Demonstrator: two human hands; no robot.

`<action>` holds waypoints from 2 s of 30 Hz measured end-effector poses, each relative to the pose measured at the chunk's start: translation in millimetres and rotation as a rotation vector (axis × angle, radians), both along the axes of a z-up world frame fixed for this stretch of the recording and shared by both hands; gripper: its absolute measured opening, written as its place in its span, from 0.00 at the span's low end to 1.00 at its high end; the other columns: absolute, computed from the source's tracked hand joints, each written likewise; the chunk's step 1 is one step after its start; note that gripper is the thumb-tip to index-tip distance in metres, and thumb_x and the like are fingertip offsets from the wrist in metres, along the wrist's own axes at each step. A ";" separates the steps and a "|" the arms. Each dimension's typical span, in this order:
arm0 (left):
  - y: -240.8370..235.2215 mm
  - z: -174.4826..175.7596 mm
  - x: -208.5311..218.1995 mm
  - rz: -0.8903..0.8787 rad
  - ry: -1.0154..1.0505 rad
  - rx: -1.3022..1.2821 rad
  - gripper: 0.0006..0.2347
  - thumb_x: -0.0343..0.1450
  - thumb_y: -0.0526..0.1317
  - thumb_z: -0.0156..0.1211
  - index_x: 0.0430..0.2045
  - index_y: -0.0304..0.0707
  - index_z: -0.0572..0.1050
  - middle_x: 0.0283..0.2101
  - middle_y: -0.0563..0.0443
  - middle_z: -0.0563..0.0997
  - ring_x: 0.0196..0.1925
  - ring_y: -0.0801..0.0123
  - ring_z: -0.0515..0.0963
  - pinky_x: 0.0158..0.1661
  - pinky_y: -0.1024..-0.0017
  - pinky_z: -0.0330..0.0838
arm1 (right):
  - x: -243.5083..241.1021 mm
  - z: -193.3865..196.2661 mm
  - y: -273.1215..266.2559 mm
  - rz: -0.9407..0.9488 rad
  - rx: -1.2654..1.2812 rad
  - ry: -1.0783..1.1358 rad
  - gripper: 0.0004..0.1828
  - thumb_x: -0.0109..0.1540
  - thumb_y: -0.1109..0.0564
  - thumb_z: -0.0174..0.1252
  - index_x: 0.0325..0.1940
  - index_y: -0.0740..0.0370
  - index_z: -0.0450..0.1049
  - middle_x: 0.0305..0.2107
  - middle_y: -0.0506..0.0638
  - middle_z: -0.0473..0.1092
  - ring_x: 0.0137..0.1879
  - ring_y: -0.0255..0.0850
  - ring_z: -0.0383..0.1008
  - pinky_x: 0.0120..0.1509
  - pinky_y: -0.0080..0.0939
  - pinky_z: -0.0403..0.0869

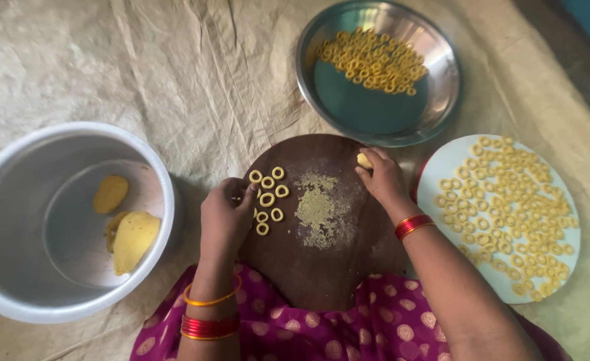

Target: The person shapes yellow dough into small ring-shaped snacks by hand. They roll small pieces of dough into thin ropes, form them into circles, and place the finished rings onto a nearby plate.

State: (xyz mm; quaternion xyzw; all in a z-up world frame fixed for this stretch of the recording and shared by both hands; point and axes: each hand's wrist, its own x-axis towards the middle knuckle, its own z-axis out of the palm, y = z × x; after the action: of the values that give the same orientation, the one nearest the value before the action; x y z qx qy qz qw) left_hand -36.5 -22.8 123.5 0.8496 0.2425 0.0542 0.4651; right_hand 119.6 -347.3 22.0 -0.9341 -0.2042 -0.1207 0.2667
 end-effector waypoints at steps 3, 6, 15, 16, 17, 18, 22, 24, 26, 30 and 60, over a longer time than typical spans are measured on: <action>-7.1 5.6 1.5 -0.010 0.070 0.084 0.13 0.69 0.46 0.66 0.34 0.32 0.81 0.33 0.39 0.84 0.37 0.51 0.85 0.41 0.60 0.77 | -19.1 -2.0 11.2 -0.101 -0.096 0.180 0.22 0.60 0.58 0.63 0.58 0.61 0.72 0.55 0.61 0.71 0.60 0.54 0.72 0.66 0.51 0.72; -9.8 12.2 1.8 -0.013 0.108 0.106 0.12 0.68 0.45 0.67 0.32 0.33 0.81 0.33 0.38 0.84 0.38 0.48 0.84 0.40 0.58 0.76 | -82.0 12.4 24.9 0.283 -0.243 -0.050 0.19 0.64 0.59 0.56 0.58 0.68 0.70 0.58 0.63 0.68 0.65 0.57 0.68 0.72 0.53 0.69; -22.2 23.4 2.3 -0.010 0.223 0.000 0.13 0.69 0.46 0.65 0.34 0.33 0.79 0.34 0.40 0.84 0.38 0.49 0.85 0.41 0.58 0.76 | -41.7 5.1 104.9 0.228 -0.433 -0.024 0.42 0.71 0.37 0.28 0.79 0.69 0.35 0.77 0.68 0.32 0.82 0.59 0.33 0.83 0.62 0.35; -23.9 24.0 1.1 -0.018 0.278 -0.021 0.13 0.70 0.47 0.64 0.34 0.34 0.79 0.34 0.40 0.84 0.38 0.49 0.86 0.41 0.58 0.77 | -16.0 0.9 119.6 0.128 -0.465 -0.035 0.45 0.71 0.32 0.22 0.80 0.70 0.33 0.77 0.67 0.30 0.83 0.59 0.30 0.84 0.60 0.33; -24.5 24.1 0.5 -0.021 0.269 0.024 0.13 0.69 0.47 0.64 0.34 0.34 0.79 0.34 0.40 0.84 0.39 0.49 0.85 0.41 0.57 0.76 | 2.0 -2.1 126.7 0.088 -0.375 -0.010 0.46 0.71 0.30 0.19 0.80 0.69 0.33 0.78 0.66 0.30 0.83 0.57 0.30 0.85 0.59 0.33; -24.8 23.5 1.6 -0.026 0.257 0.064 0.13 0.69 0.48 0.64 0.34 0.35 0.80 0.35 0.39 0.84 0.40 0.48 0.84 0.42 0.56 0.76 | 15.3 -3.9 130.7 0.047 -0.289 0.012 0.47 0.70 0.29 0.17 0.81 0.68 0.33 0.78 0.65 0.30 0.84 0.55 0.30 0.86 0.57 0.33; -20.4 17.8 -0.3 -0.035 0.214 0.125 0.13 0.69 0.48 0.63 0.34 0.36 0.80 0.37 0.39 0.84 0.42 0.45 0.82 0.43 0.54 0.75 | -47.0 -5.1 119.8 0.153 -0.326 -0.075 0.46 0.71 0.35 0.33 0.80 0.74 0.35 0.77 0.72 0.33 0.82 0.61 0.32 0.85 0.58 0.38; -19.0 17.6 0.4 -0.027 0.275 0.126 0.13 0.70 0.49 0.62 0.35 0.39 0.80 0.37 0.40 0.84 0.43 0.46 0.82 0.45 0.53 0.74 | -123.1 6.1 93.6 0.239 -0.578 -0.075 0.45 0.68 0.45 0.46 0.79 0.75 0.38 0.76 0.73 0.35 0.82 0.61 0.36 0.86 0.56 0.42; -20.8 13.8 -2.2 -0.020 0.297 0.153 0.13 0.70 0.49 0.62 0.35 0.39 0.80 0.38 0.40 0.83 0.45 0.45 0.82 0.47 0.52 0.73 | -169.0 14.5 71.2 0.324 -0.705 0.055 0.47 0.63 0.51 0.53 0.77 0.75 0.39 0.75 0.73 0.38 0.82 0.62 0.38 0.83 0.57 0.43; -25.3 5.7 -0.2 -0.009 0.283 0.195 0.13 0.70 0.49 0.62 0.37 0.39 0.78 0.42 0.39 0.82 0.49 0.43 0.80 0.48 0.49 0.71 | -130.6 8.7 87.1 0.343 -0.851 0.166 0.48 0.64 0.44 0.48 0.75 0.80 0.36 0.74 0.75 0.35 0.80 0.65 0.34 0.82 0.61 0.39; -75.0 -58.6 -3.5 -0.484 0.059 -0.191 0.17 0.66 0.43 0.70 0.42 0.29 0.79 0.37 0.36 0.85 0.39 0.51 0.86 0.39 0.62 0.79 | -153.7 67.9 59.9 0.181 0.247 0.526 0.19 0.55 0.67 0.69 0.48 0.60 0.77 0.42 0.49 0.78 0.50 0.39 0.82 0.58 0.39 0.82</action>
State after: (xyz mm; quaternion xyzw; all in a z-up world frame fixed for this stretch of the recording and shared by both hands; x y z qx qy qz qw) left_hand -40.1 -97.8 64.9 0.8365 0.0498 -0.1067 0.5352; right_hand -34.1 -287.3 90.0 -0.8718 -0.1942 0.1254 0.4318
